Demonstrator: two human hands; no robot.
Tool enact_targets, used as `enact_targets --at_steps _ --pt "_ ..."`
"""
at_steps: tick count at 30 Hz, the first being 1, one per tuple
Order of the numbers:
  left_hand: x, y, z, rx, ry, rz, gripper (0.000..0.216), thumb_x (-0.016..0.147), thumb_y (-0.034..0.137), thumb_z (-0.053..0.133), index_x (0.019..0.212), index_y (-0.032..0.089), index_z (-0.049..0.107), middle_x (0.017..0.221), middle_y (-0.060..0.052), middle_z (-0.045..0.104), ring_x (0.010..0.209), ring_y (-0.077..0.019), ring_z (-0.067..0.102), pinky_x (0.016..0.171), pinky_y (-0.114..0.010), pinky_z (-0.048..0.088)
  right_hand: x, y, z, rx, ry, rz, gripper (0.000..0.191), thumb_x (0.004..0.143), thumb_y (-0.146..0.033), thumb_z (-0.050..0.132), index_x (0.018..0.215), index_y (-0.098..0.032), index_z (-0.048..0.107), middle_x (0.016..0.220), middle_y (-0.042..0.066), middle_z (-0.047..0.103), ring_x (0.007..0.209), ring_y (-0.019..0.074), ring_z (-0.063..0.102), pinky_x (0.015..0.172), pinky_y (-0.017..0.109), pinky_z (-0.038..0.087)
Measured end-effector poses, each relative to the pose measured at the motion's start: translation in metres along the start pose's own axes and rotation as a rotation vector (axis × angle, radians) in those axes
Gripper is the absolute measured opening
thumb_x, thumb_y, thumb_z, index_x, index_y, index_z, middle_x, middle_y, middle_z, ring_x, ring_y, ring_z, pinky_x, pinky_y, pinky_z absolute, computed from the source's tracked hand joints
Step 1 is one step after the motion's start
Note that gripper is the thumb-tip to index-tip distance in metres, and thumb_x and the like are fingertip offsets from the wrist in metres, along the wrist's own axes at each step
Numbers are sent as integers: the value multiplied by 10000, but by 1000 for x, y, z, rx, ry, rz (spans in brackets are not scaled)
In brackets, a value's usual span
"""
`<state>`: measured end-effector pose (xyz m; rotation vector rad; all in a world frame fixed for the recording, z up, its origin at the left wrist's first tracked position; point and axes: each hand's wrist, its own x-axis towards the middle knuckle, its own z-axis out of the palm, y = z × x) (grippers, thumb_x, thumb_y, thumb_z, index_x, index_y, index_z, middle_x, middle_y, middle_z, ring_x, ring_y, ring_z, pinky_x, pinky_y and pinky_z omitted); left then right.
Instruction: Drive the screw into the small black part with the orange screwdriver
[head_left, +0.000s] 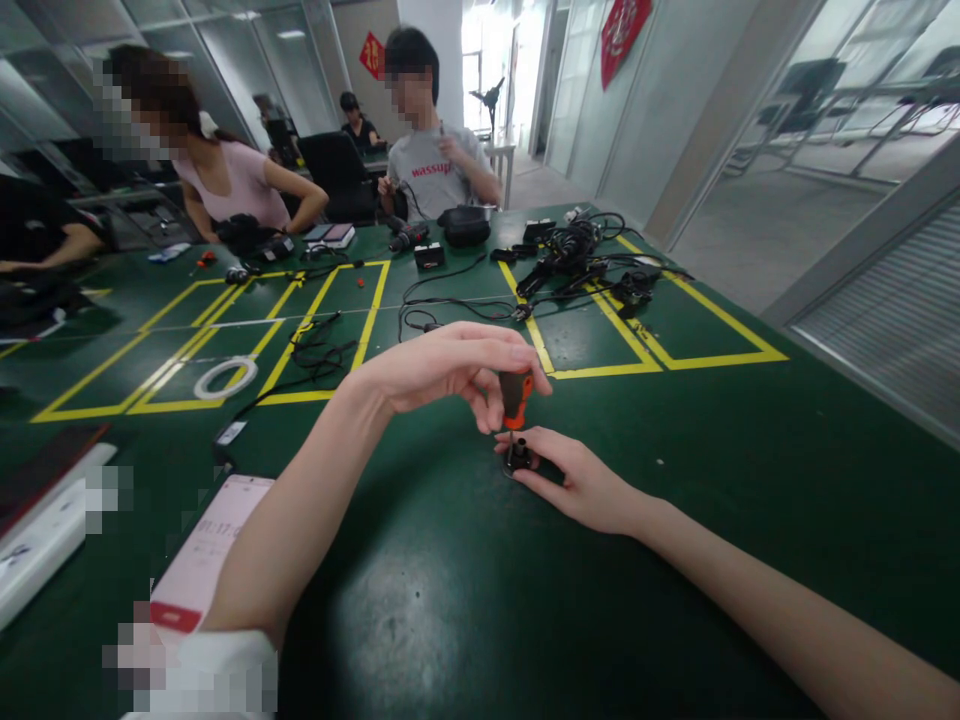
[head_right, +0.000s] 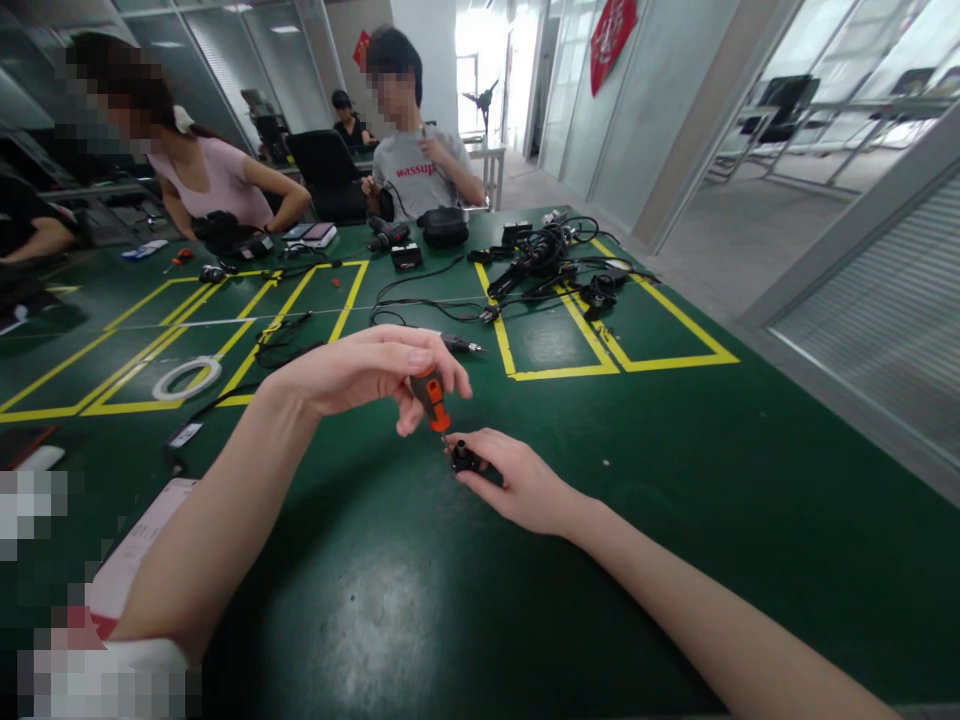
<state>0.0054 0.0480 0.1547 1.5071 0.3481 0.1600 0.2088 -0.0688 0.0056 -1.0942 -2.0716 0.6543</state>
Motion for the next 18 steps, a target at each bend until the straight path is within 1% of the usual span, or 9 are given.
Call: enact_targets --at_steps 2,5,7,9,12,13,15,18 --pt "0 -1 -2 -15 0 0 455 818 552 816 910 129 676 1036 -115 784 587 -113 668 562 -245 581 0 0 0 -3 0 3 310 1028 -243 597 1332 -205 646 1209 134 772 1039 253 736 937 433 625" --pt "0 -1 -2 -33 -37 10 438 825 532 826 891 141 640 950 -108 796 584 -105 641 535 -218 523 0 1 1 1 5 -4 302 1021 -243 606 1317 -197 642 1232 142 769 1043 258 741 880 414 635" --pt "0 0 -1 -23 -36 22 411 814 493 852 907 142 660 896 -90 783 632 -98 629 520 -180 446 -1 1 0 4 6 -4 284 1015 -244 614 1294 -206 649 1250 143 766 1062 267 743 873 415 637" --pt "1 1 2 2 -4 39 394 781 447 891 941 139 704 871 -56 750 667 -81 600 513 -157 378 -1 1 0 6 4 1 284 1016 -246 613 1297 -215 650 1257 139 764 1084 269 740 901 424 633" --pt "1 3 6 37 35 49 386 774 457 895 908 126 747 801 -4 661 619 -45 505 498 -150 336 -1 0 -1 10 2 6 308 1023 -243 605 1327 -211 645 1249 135 764 1094 262 733 937 423 626" --pt "1 2 6 42 37 49 396 783 479 884 879 121 745 791 -1 647 599 -40 484 494 -153 342 0 0 -1 11 1 7 313 1024 -241 604 1332 -206 644 1246 136 764 1085 258 732 936 419 625" --pt "2 1 5 23 20 50 443 802 540 850 861 117 731 825 -22 673 587 -51 507 494 -170 386 0 0 -1 9 0 6 310 1023 -237 605 1328 -196 646 1243 142 764 1063 255 732 924 413 623" --pt "3 -1 2 -36 -47 43 499 875 607 740 959 116 716 987 -95 747 614 -99 619 526 -218 478 0 1 0 2 -4 5 279 1021 -237 607 1289 -183 658 1233 150 766 1050 257 731 921 419 619"
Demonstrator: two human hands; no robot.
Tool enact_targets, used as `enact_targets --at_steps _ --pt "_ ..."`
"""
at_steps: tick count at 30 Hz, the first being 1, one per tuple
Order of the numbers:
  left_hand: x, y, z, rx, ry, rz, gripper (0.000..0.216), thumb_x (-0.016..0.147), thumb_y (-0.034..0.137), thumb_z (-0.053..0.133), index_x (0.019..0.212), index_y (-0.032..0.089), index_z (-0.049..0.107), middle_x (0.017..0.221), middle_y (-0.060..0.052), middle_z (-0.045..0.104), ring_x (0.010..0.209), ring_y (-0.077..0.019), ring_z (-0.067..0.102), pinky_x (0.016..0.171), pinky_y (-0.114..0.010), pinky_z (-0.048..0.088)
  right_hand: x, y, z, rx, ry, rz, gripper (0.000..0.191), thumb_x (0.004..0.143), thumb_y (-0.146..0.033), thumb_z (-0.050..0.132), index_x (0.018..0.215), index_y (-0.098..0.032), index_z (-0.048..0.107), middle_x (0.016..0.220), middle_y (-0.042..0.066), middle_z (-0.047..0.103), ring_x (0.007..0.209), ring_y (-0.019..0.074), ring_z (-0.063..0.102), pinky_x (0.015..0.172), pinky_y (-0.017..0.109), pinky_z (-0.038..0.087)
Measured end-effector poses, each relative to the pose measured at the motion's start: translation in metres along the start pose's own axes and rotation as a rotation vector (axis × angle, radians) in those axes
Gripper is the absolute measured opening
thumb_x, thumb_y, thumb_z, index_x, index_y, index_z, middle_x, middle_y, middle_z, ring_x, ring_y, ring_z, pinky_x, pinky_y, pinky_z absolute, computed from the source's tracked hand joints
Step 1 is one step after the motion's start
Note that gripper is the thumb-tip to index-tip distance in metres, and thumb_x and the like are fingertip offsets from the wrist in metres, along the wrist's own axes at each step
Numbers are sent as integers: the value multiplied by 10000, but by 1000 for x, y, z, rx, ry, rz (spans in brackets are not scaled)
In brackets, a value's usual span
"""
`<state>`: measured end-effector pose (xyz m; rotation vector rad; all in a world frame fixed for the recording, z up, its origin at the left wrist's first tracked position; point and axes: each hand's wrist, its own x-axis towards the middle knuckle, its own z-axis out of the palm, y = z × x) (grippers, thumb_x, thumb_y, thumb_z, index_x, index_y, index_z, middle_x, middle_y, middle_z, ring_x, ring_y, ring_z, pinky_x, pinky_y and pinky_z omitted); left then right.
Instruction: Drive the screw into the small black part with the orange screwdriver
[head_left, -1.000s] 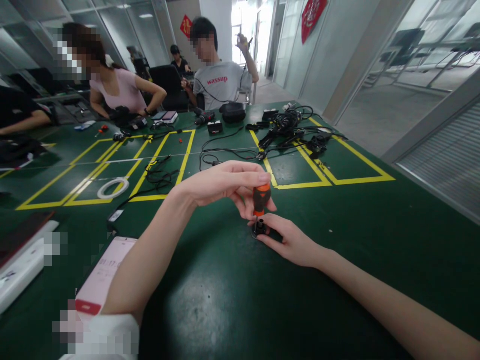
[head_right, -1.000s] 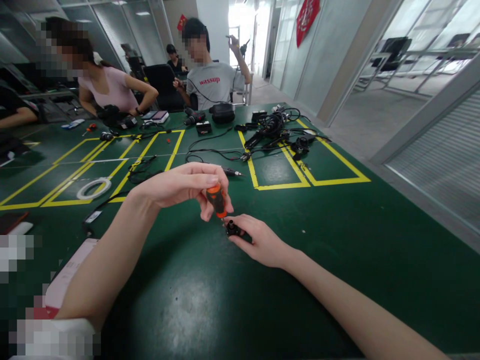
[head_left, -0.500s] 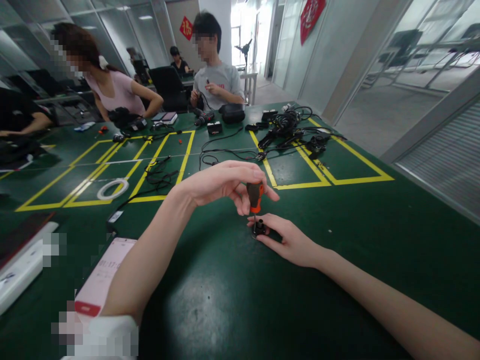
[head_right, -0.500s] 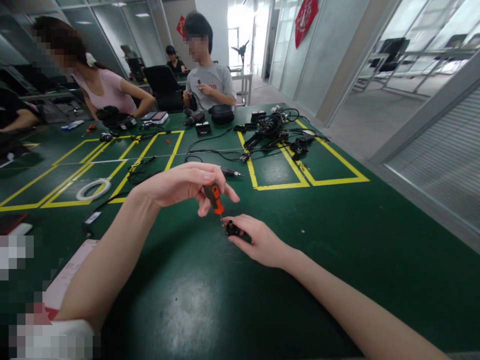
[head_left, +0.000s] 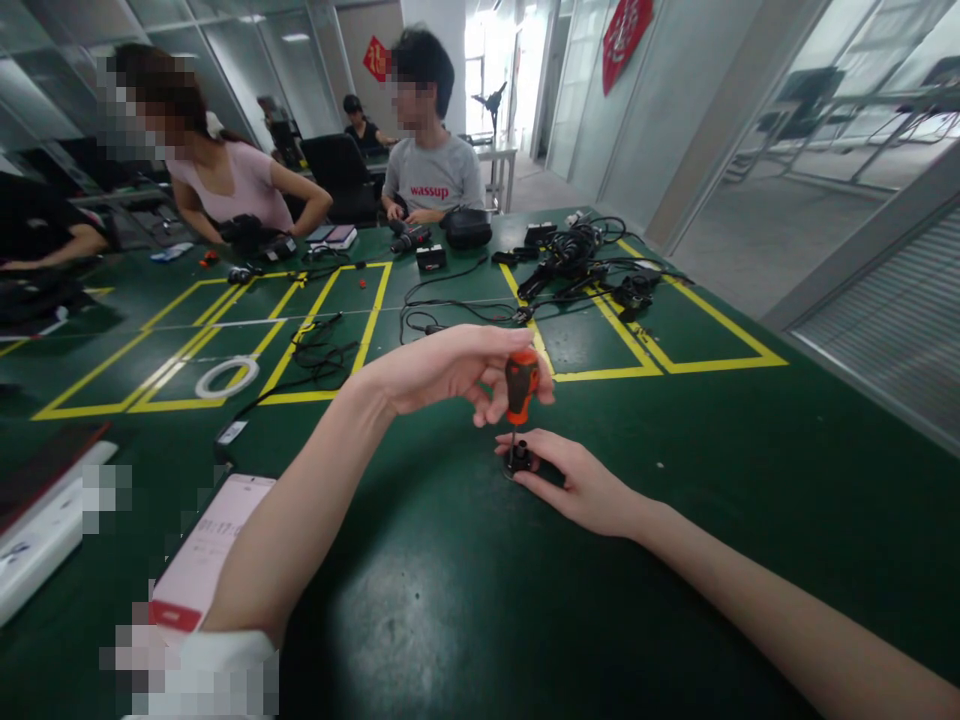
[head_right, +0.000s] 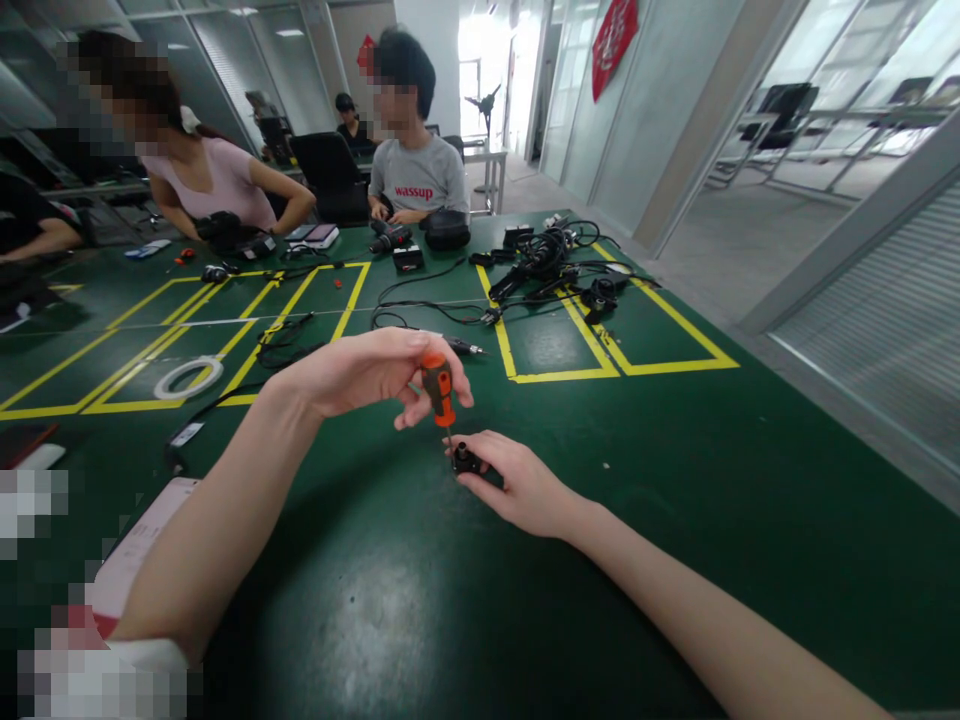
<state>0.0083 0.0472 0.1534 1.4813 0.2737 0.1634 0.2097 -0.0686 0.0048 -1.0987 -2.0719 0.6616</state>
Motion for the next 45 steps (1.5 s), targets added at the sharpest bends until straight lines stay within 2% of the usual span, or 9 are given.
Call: enact_targets --at_steps 4,11,15,19,23,29,33,40,45 --pt "0 0 1 30 -8 -8 379 945 489 674 994 113 670 1026 -132 772 641 -130 696 526 -220 474 0 2 1 -3 11 -13 252 1013 -240 621 1256 -189 667 1226 144 771 1094 266 730 986 444 603" --pt "-4 3 3 93 73 8 359 900 426 772 1147 171 721 873 -7 676 613 -56 542 514 -179 378 0 -2 0 -3 14 -20 294 1024 -252 609 1310 -210 659 1257 134 767 1112 265 732 949 417 618" --pt "-3 1 0 102 88 -11 393 883 491 783 1047 135 762 800 -16 655 613 -66 559 507 -175 378 1 -3 0 4 4 -8 316 1025 -241 602 1336 -205 648 1237 134 769 1045 251 737 864 384 629" --pt "0 -1 -2 26 44 19 459 872 560 765 995 127 681 1024 -123 767 644 -120 682 505 -201 464 0 -2 0 0 3 -3 287 1024 -246 605 1302 -194 656 1209 137 771 1008 248 736 836 379 626" --pt "0 -1 -2 -6 12 24 344 932 473 706 955 141 616 985 -122 789 576 -112 661 471 -198 444 0 -2 0 4 7 0 287 1027 -249 600 1304 -192 654 1217 136 768 1043 250 734 886 388 621" --pt "-4 2 0 87 74 42 333 934 390 741 1175 162 724 895 -30 719 605 -52 554 492 -156 380 0 -2 -1 2 8 -5 309 1023 -253 601 1326 -204 646 1238 143 766 1044 261 742 864 393 629" --pt "-2 0 0 64 34 20 368 902 476 776 999 123 732 794 -8 657 590 -63 578 476 -155 418 0 -1 0 5 4 -4 314 1022 -246 600 1330 -200 640 1246 145 760 1034 256 734 843 386 629" --pt "0 -2 -3 -61 -38 3 359 911 472 753 977 158 593 987 -94 780 602 -119 693 478 -192 498 0 0 1 -5 10 -15 247 1027 -243 594 1259 -185 656 1184 136 769 1039 253 724 911 414 610" --pt "-3 0 -2 47 15 13 387 904 410 781 1193 172 685 927 -40 741 588 -66 599 499 -168 457 0 0 1 -2 7 -10 292 1026 -245 597 1310 -189 639 1250 148 761 1043 254 729 865 394 619"
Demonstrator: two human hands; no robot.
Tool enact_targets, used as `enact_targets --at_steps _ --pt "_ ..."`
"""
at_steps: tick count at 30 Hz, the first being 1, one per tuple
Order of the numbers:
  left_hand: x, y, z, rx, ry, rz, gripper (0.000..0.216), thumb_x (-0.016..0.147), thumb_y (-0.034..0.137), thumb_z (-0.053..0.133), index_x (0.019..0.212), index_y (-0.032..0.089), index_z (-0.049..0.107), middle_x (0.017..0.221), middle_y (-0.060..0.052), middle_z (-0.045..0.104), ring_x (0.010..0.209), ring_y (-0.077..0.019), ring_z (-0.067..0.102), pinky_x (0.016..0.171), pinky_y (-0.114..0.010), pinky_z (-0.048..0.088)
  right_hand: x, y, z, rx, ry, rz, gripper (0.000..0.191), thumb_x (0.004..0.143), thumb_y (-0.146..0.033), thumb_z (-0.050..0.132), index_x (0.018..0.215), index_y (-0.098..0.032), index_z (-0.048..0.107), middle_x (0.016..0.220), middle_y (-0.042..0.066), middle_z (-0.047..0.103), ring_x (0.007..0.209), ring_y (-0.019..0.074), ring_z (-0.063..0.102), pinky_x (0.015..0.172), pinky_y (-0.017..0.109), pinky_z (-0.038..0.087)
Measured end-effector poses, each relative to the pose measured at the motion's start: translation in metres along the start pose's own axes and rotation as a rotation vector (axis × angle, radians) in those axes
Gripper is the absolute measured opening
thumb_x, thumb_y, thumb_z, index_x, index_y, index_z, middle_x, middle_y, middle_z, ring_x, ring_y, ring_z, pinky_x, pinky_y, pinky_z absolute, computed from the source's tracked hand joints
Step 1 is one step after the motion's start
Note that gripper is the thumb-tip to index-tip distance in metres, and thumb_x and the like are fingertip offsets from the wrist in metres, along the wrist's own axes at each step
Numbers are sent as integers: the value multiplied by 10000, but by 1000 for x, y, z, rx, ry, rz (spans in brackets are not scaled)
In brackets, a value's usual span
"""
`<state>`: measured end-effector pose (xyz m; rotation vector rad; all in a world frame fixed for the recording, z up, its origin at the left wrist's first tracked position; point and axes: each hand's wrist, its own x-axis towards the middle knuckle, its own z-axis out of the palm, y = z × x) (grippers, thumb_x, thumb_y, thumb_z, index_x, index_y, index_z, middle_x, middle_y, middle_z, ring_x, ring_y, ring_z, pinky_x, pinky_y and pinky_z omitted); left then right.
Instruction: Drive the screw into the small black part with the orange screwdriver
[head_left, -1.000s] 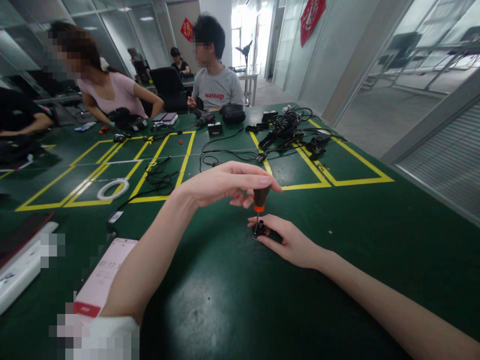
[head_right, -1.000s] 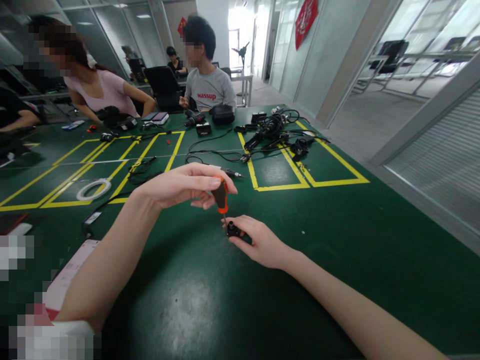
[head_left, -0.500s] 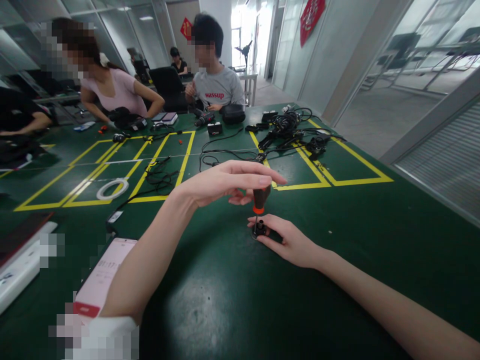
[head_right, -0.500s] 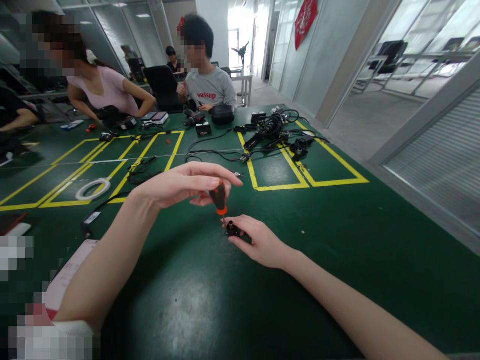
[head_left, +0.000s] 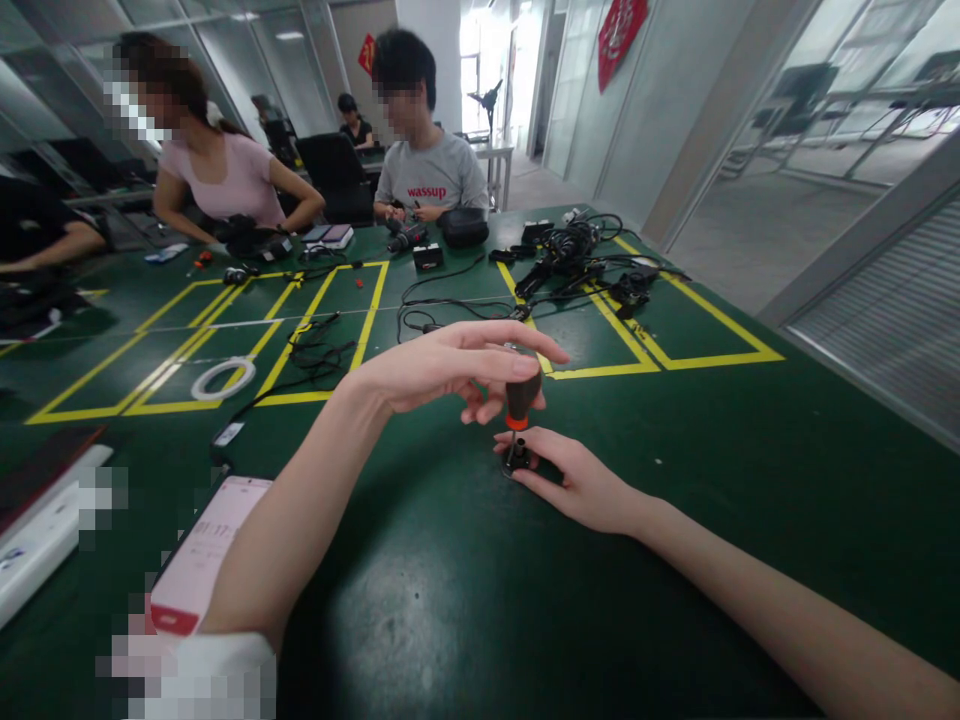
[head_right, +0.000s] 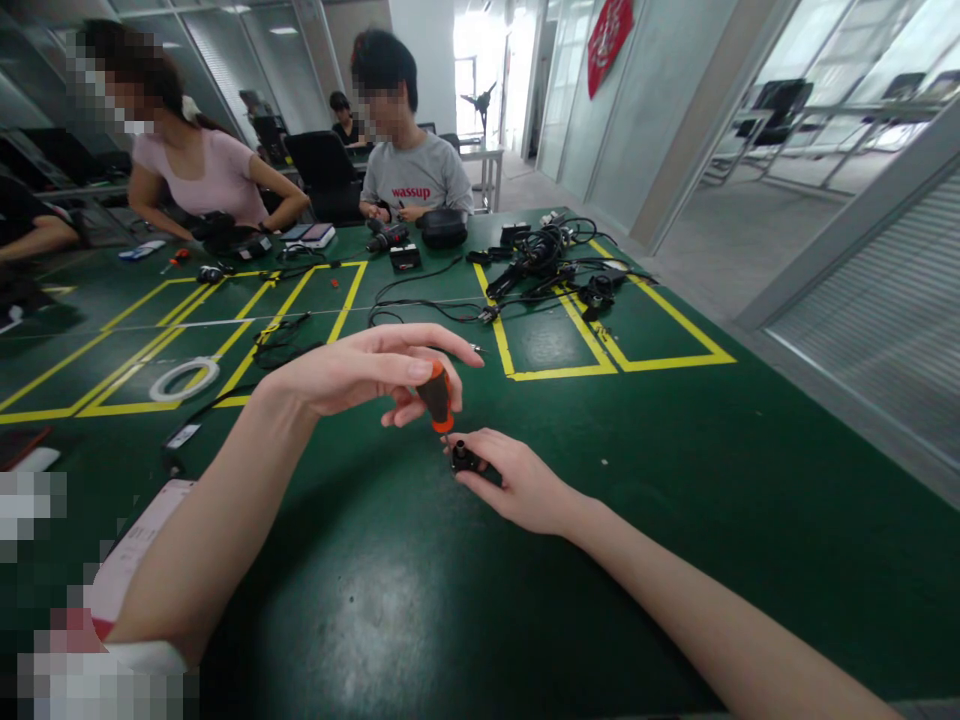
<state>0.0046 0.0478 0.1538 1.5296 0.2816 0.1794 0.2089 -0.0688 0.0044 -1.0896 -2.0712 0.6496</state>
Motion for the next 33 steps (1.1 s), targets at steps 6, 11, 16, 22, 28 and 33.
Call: enact_targets --at_steps 6,11,16,22,28,33 --pt "2 0 2 -24 20 -24 437 850 533 808 927 110 735 809 -19 641 583 -66 523 451 -167 425 1 -2 -1 6 -8 9 332 1026 -254 592 1348 -193 641 1234 148 763 1022 254 729 865 400 628" --pt "5 -4 -2 -101 -35 -44 491 921 602 671 963 114 703 1102 -136 757 640 -126 648 548 -256 561 1 -2 -1 14 -12 27 313 1019 -251 598 1321 -200 659 1224 141 765 1015 252 730 874 408 628" --pt "5 -2 -2 5 11 4 424 891 528 755 939 111 688 949 -128 783 613 -98 601 560 -216 479 0 0 0 15 -3 6 311 1016 -245 601 1319 -193 653 1274 157 758 1089 271 731 890 415 628" --pt "2 -1 -1 14 48 16 393 855 475 828 1015 122 761 832 -31 710 650 -69 573 560 -181 418 0 -1 -1 3 0 -3 307 1018 -228 602 1319 -183 643 1260 150 762 1095 263 732 924 414 618" --pt "2 -1 -3 3 -23 3 474 874 563 780 1001 110 726 1033 -127 785 655 -116 671 601 -235 522 1 -2 -1 2 -5 12 308 1014 -235 607 1317 -197 649 1251 149 761 1041 257 736 876 409 630" --pt "3 -3 -4 -42 -31 -14 422 888 527 749 969 120 674 984 -124 789 626 -138 673 591 -266 549 0 -1 -1 5 2 5 308 1014 -242 607 1315 -195 650 1243 151 765 1034 257 738 868 406 633"
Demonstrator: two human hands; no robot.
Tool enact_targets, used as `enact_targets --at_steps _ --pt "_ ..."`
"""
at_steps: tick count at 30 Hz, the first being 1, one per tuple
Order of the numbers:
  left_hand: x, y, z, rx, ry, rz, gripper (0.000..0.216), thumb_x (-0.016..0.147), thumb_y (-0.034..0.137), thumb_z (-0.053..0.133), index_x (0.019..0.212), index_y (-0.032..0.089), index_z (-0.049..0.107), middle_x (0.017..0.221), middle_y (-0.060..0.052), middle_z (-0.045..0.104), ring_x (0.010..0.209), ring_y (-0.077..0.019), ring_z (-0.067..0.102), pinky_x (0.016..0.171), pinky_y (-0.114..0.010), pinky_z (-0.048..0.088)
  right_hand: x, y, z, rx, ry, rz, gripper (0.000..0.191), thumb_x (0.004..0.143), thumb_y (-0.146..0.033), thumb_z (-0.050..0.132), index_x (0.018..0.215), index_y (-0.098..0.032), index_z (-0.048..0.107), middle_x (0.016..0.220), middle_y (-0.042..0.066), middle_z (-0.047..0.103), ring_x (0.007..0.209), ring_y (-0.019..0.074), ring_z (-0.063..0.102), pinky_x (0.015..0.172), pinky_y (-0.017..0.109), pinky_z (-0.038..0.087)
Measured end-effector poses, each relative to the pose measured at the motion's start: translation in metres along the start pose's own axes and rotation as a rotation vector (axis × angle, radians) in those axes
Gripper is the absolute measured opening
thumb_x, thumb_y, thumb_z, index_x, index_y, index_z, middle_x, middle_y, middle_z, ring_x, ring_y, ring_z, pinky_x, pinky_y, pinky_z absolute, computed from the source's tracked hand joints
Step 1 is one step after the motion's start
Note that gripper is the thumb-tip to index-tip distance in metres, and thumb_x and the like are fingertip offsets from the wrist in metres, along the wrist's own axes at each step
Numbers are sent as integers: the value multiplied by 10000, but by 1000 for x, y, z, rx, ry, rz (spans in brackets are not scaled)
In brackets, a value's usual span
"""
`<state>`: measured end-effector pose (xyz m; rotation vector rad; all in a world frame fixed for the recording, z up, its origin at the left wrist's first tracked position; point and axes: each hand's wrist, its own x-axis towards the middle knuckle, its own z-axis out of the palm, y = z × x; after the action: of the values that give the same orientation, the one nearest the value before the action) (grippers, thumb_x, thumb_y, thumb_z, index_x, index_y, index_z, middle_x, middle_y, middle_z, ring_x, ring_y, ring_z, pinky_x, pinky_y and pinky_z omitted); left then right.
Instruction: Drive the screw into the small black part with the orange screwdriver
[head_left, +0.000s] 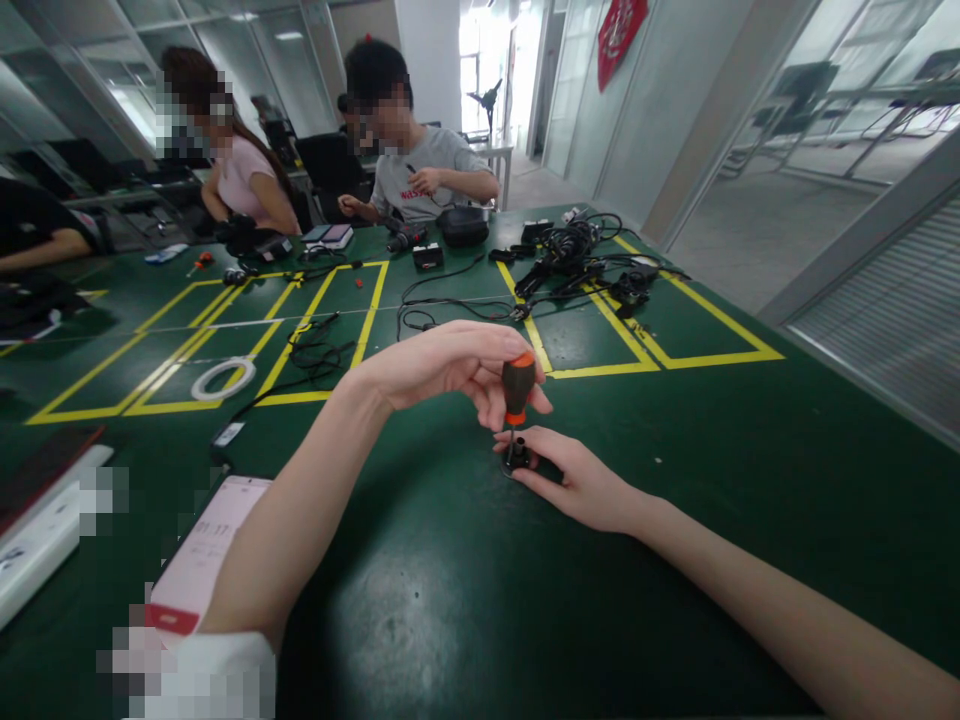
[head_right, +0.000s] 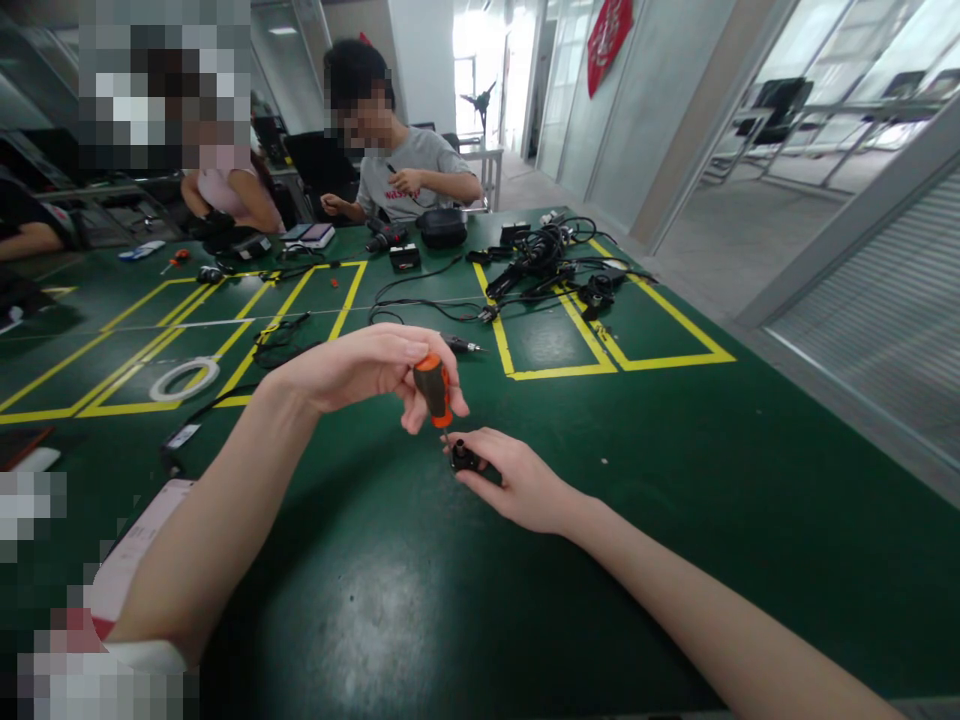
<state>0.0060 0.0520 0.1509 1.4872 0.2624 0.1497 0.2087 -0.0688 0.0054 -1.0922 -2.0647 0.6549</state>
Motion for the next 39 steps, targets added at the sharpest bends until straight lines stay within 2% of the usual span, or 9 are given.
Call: enact_targets --at_steps 5,10,15,20,24,27,29,34,39 --pt "-2 1 2 76 61 28 431 876 450 790 1205 179 730 940 -50 712 705 -99 593 544 -186 429 0 -2 -1 -4 -6 4 331 1016 -245 600 1343 -214 646 1257 147 763 1073 268 739 902 419 634" --pt "-1 2 2 119 51 43 428 861 539 791 976 127 773 856 -50 684 652 -83 537 539 -196 410 0 -2 -1 7 -8 3 336 1018 -240 597 1348 -203 643 1256 149 762 1059 262 731 905 423 627" --pt "2 0 1 24 22 19 596 876 701 690 983 115 703 982 -133 777 652 -119 632 544 -217 471 0 0 -1 8 -20 20 333 1016 -239 601 1343 -201 645 1257 150 760 1046 259 738 844 397 637" --pt "0 -1 1 42 40 0 466 889 566 760 1062 141 683 985 -106 769 649 -113 640 516 -203 452 0 0 0 7 -10 9 317 1016 -241 606 1327 -199 653 1251 148 763 1062 263 738 857 404 638" --pt "-3 0 1 88 36 9 466 900 518 773 1213 174 735 895 -39 681 629 -76 533 505 -189 374 0 0 0 3 -3 5 302 1017 -236 606 1313 -210 657 1243 140 766 1078 266 731 918 431 627" --pt "-4 0 1 116 -3 6 454 915 555 748 1127 155 777 770 0 588 598 -61 467 492 -181 328 0 -1 0 3 -9 6 321 1017 -233 605 1334 -205 646 1255 141 763 1080 266 732 906 424 631" --pt "-4 0 0 106 -14 4 483 900 595 746 1031 131 774 773 -14 614 607 -71 513 487 -177 344 0 -1 0 6 -11 7 321 1018 -232 602 1334 -199 646 1248 141 762 1066 262 734 874 408 636" --pt "0 0 -1 -16 -43 -8 564 915 670 648 957 110 706 1035 -135 761 635 -119 633 494 -210 447 0 0 0 12 -3 9 310 1017 -233 607 1322 -201 651 1235 135 766 1039 251 736 884 408 635" --pt "-1 1 1 46 -19 -15 419 948 546 672 993 130 650 976 -116 766 617 -108 626 483 -196 441 0 0 1 6 4 -2 283 1010 -224 619 1289 -189 655 1243 146 767 1038 255 740 885 408 632"
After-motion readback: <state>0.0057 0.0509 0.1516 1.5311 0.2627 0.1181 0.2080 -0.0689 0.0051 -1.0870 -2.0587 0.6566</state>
